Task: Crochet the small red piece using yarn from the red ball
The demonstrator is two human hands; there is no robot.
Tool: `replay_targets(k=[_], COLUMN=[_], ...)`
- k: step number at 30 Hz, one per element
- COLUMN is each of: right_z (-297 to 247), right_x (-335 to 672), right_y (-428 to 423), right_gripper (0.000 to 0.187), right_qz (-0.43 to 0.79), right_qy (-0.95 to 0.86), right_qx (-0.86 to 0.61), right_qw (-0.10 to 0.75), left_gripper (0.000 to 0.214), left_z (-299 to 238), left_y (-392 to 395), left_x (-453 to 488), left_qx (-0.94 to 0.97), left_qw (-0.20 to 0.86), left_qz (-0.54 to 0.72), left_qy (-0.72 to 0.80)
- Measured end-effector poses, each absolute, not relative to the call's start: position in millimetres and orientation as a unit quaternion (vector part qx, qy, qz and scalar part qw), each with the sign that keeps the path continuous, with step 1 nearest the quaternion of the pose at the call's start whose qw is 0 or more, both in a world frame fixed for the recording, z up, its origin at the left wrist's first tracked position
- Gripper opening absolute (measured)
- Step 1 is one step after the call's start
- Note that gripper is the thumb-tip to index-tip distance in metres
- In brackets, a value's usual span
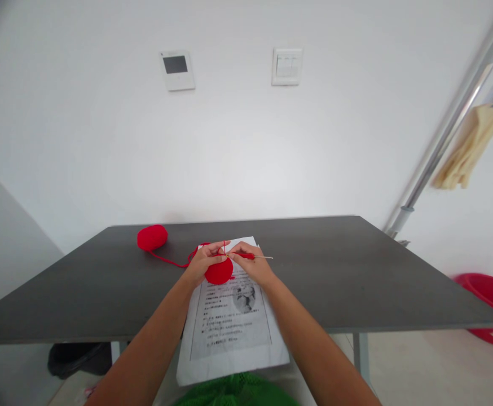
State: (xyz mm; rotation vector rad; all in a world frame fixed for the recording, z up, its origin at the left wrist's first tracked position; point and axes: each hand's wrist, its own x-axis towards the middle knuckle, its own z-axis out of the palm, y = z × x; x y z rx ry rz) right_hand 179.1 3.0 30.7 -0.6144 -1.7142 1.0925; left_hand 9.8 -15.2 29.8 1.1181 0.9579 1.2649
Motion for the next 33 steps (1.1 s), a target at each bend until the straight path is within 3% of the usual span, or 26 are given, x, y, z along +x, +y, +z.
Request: replay_targets(k=[9,16,33], right_z=[33,33,36], right_x=[180,182,191], right_y=[3,6,10], right_gripper=[0.017,0.018,0.019], right_qz=[0.459,0.461,0.523], right_qy=[-0.677,-0.678,-0.665], right_qx=[-0.241,-0.255,-0.23], right_qw=[0.522,0.513,0.482], left_gripper=[0.053,0.044,0.038], left_z=[29,33,30], left_y=[-15,-16,-16], left_x=[11,12,12], left_qx=[0.46,0.486,0.504], left_qw=[0.559,0.487,0.459], left_qz=[0.563,0.581,0.57], left_qy=[0.399,0.435,0.459])
